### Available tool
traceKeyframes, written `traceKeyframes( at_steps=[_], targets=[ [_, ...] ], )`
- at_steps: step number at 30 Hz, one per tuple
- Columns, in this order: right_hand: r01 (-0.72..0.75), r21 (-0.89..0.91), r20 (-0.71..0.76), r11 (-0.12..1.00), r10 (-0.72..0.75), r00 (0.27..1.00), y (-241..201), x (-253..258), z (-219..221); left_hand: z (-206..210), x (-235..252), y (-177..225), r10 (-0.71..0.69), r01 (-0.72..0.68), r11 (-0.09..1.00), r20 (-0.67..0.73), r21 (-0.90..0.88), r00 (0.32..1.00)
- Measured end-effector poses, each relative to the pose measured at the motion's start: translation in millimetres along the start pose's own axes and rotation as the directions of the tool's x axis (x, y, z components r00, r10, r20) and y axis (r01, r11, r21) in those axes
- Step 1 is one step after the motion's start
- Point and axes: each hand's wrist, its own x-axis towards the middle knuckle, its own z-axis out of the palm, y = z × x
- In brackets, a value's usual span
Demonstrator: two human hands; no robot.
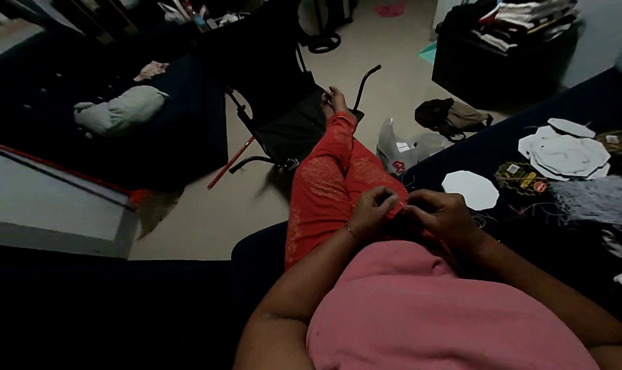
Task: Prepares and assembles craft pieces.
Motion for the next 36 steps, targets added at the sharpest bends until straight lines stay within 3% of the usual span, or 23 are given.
traceKeyframes(
  at_steps=[4,9,15,21,24,26,29,31,34,36],
  targets=[
    [0.051,0.023,0.051,0.998,-0.052,0.997,-1,6,-16,-4,4,-13,-0.093,0.091,0.994,-0.041,-0.055,0.995],
    [0.070,0.174,-0.007,0.982,-0.070,0.998,-8,12,-29,-6,7,-16,-0.119,0.117,0.988,-0.017,-0.099,0.993],
    [0.017,0.399,-0.014,0.917,-0.012,1.000,-4,12,-34,-9,8,-19,-0.219,0.217,0.932,0.026,-0.291,0.975],
    [-0.140,0.493,0.100,0.859,0.104,0.990,20,4,-34,-29,5,-22,-0.182,0.192,0.953,0.064,-0.233,0.981],
    [-0.257,0.329,0.309,0.909,0.154,0.939,44,-1,-29,-34,3,-15,-0.204,0.203,0.979,0.073,0.025,0.976],
    [-0.320,0.107,0.480,0.941,0.233,0.846,49,1,-26,-33,4,-10,-0.230,0.208,0.959,0.102,0.194,0.968],
    [-0.334,-0.164,0.578,0.928,0.364,0.730,41,7,-20,-31,5,-13,-0.250,0.220,0.944,0.097,0.246,0.963],
    [-0.330,-0.217,0.503,0.919,0.395,0.768,31,10,-17,-31,5,-16,-0.244,0.222,0.949,0.075,0.222,0.967],
    [-0.237,-0.071,0.333,0.969,0.247,0.910,25,8,1,-31,4,-19,-0.211,0.198,0.967,0.065,0.161,0.975],
    [-0.184,0.023,0.248,0.983,0.173,0.953,24,7,19,-31,4,-18,-0.196,0.188,0.975,0.064,0.121,0.978]
  ],
)
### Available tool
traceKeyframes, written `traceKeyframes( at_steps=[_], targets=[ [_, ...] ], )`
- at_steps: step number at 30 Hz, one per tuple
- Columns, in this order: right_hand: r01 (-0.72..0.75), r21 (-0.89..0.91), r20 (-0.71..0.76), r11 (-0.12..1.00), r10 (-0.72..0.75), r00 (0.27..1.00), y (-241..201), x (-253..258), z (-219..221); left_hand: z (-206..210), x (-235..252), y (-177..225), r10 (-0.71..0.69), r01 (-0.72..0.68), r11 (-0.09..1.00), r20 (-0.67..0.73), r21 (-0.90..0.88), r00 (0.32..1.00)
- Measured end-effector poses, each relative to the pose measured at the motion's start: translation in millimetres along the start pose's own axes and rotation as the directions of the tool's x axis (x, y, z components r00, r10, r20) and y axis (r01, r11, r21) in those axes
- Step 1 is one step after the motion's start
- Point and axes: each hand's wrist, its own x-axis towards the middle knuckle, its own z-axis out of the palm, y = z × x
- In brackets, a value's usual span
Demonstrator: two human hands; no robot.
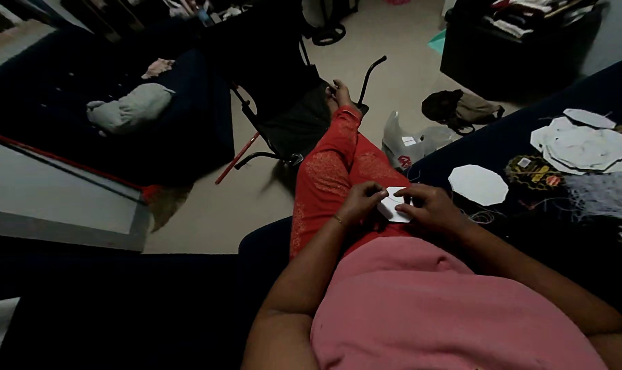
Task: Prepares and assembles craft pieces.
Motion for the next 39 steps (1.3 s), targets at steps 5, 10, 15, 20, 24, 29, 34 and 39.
traceKeyframes(
  at_steps=[5,10,15,20,24,29,34,39],
  targets=[
    [0.044,0.091,-0.088,0.995,-0.036,0.996,12,6,25,0,-2,-2,0.058,-0.059,0.998,-0.014,-0.038,0.998],
    [-0.078,0.055,-0.016,0.995,0.079,0.997,17,6,24,-9,1,-11,-0.022,0.032,0.998,-0.170,0.057,0.985],
    [-0.155,0.009,0.060,0.988,0.154,0.986,15,7,24,-31,-3,-3,-0.170,0.200,0.905,-0.113,0.376,0.979],
    [-0.129,-0.003,0.053,0.992,0.129,0.990,18,5,26,-17,0,-8,-0.125,0.053,0.856,0.107,0.514,0.986],
    [-0.110,-0.017,0.047,0.994,0.110,0.993,19,6,28,-6,6,-19,-0.006,-0.063,0.822,0.119,0.566,0.993],
    [-0.098,-0.018,0.042,0.995,0.099,0.994,18,5,27,-12,5,-15,-0.038,-0.033,0.840,0.119,0.542,0.992],
    [-0.045,0.012,0.035,0.999,0.044,0.998,19,2,27,-20,-9,4,-0.035,0.035,0.972,-0.003,0.232,0.999],
    [0.107,0.079,-0.035,0.991,-0.104,0.994,13,0,33,-9,-13,19,0.042,-0.040,0.998,0.051,-0.046,0.998]
  ],
)
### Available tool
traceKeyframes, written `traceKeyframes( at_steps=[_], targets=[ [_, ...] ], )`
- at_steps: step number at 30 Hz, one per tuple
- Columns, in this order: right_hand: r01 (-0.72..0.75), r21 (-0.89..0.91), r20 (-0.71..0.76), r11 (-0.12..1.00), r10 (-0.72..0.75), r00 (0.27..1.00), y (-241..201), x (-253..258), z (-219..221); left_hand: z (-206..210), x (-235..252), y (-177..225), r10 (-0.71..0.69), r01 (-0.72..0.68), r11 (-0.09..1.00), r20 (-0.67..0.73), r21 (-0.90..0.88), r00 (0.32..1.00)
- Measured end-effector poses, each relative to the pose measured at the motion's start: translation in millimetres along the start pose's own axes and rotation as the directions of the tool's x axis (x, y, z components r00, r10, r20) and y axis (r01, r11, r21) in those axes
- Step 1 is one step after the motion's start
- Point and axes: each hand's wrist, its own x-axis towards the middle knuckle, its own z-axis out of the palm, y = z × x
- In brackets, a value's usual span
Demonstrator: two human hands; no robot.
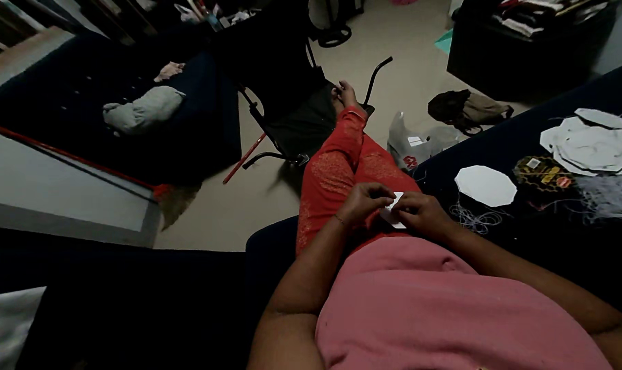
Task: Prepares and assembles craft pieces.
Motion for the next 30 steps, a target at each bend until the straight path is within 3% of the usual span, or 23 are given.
traceKeyframes(
  at_steps=[2,5,9,19,30],
  targets=[
    [0.022,-0.026,-0.067,0.999,-0.024,0.997,-2,-2,-1,0,0,4,-0.049,0.046,0.997,0.055,0.059,0.997],
    [-0.099,-0.073,-0.139,0.992,0.089,0.986,1,-5,-8,-1,1,4,-0.156,0.141,0.981,0.106,0.131,0.982],
    [-0.293,-0.034,-0.040,0.956,0.291,0.956,3,-7,-17,0,1,3,-0.210,0.203,0.977,0.137,0.066,0.968],
    [-0.187,0.046,-0.061,0.981,0.190,0.980,-1,-10,-12,7,1,12,-0.286,0.300,0.940,0.104,-0.161,0.952],
    [-0.129,0.049,-0.097,0.990,0.133,0.986,4,-11,-7,8,0,12,-0.221,0.235,0.909,0.081,-0.343,0.972]
  ],
)
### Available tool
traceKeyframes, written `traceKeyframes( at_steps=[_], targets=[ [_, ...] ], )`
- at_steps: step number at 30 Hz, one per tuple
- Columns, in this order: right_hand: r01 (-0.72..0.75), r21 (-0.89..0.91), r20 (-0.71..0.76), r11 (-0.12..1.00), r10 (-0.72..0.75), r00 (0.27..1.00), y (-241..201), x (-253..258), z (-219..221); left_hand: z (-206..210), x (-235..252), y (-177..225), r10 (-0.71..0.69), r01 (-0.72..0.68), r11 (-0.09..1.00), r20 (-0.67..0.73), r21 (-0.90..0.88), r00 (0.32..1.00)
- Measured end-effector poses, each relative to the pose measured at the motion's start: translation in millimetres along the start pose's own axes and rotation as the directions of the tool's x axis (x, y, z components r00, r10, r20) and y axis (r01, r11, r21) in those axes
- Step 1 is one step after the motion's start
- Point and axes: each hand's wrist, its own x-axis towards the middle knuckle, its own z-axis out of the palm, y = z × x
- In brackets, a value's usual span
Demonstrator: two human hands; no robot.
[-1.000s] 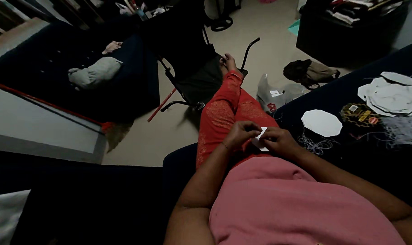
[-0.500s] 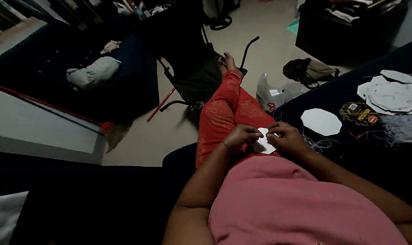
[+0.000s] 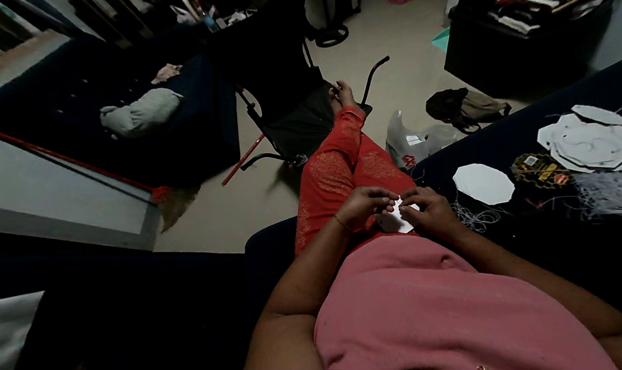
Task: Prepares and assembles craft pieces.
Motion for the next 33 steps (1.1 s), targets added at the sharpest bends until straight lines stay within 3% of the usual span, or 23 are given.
traceKeyframes(
  at_steps=[10,15,24,33],
  targets=[
    [0.016,0.026,-0.031,1.000,-0.015,0.999,0,-1,0,-1,5,-8,0.100,-0.079,0.980,-0.106,0.182,0.989],
    [0.059,-0.012,-0.070,0.998,-0.059,0.996,1,-1,1,-4,7,-16,0.259,-0.211,0.924,-0.117,0.319,0.959],
    [0.041,-0.022,-0.062,0.999,-0.042,0.997,-4,-3,1,1,6,-17,0.341,-0.290,0.909,-0.132,0.301,0.931],
    [0.032,-0.053,-0.040,0.998,-0.034,0.999,-1,-3,1,0,5,-18,0.290,-0.284,0.956,-0.099,0.071,0.952]
  ],
)
